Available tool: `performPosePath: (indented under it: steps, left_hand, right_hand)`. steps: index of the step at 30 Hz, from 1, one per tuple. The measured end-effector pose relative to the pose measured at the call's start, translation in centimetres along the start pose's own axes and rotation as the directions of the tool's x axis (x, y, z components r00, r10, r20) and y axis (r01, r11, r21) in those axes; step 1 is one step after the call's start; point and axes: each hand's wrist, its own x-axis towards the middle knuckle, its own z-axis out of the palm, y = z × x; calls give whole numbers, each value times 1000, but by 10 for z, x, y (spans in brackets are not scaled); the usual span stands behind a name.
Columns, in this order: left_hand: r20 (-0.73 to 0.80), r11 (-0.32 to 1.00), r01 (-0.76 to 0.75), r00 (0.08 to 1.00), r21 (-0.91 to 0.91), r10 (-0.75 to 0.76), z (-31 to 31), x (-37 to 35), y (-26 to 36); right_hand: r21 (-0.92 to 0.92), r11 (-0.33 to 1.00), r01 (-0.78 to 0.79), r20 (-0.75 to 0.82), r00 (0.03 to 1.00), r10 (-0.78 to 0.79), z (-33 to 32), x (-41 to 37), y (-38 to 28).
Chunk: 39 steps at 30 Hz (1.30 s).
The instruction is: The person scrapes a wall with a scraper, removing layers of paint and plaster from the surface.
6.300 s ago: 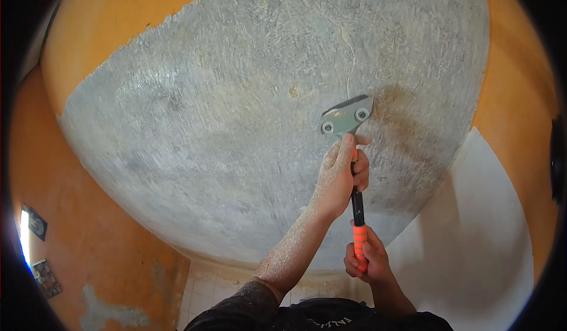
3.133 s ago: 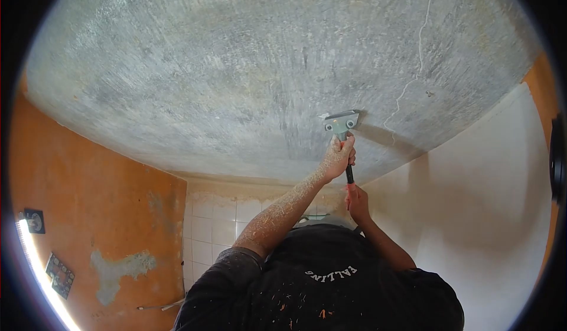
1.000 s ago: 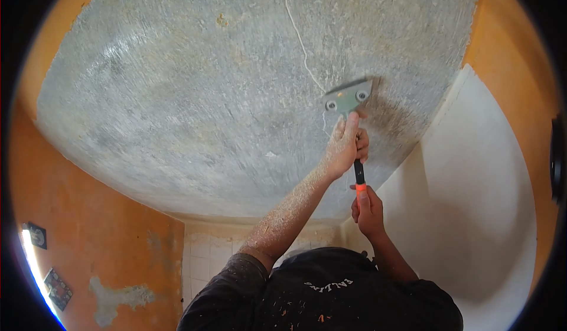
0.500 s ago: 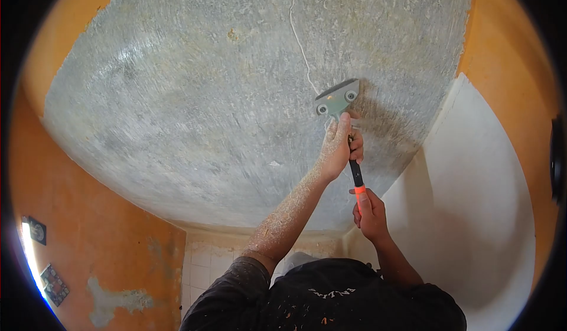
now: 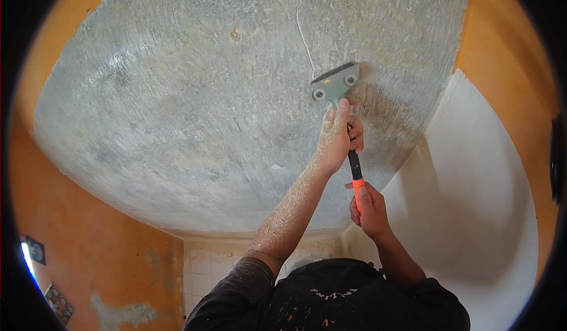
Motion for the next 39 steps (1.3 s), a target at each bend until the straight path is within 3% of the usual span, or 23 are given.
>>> performPosePath:
  steps: [8,14,17,19,23,27,33,39]
  left_hand:
    - [41,994,110,993,-1,-110,-8,-8,1]
    - [127,996,73,989,41,-78,-9,4,23]
    - [163,989,144,976,7,-144,-22,-2,-3]
    - [176,990,142,974,12,-142,-24,-1,-2]
    - [218,989,147,966,-34,-136,-22,3,13]
    - [229,994,106,968,-15,-100,-22,0,9]
    - [222,984,178,960,-28,-168,-22,0,22]
    - [210,997,53,976,56,-63,-19,7,35]
  right_hand:
    - [48,996,-79,-45,996,81,17,-11,14]
    - [62,998,5,-98,995,1,32,-4,-2]
    - [54,998,-24,-108,994,30,23,-10,17]
    - [46,998,-38,-74,996,41,24,-12,22]
    - [-4,1000,16,-156,988,-16,36,-7,12]
    - [-42,999,33,-177,983,-39,34,-10,13]
    - [-19,999,43,-146,988,-45,46,-6,4]
    - [-38,998,59,-153,986,-64,52,-3,-4]
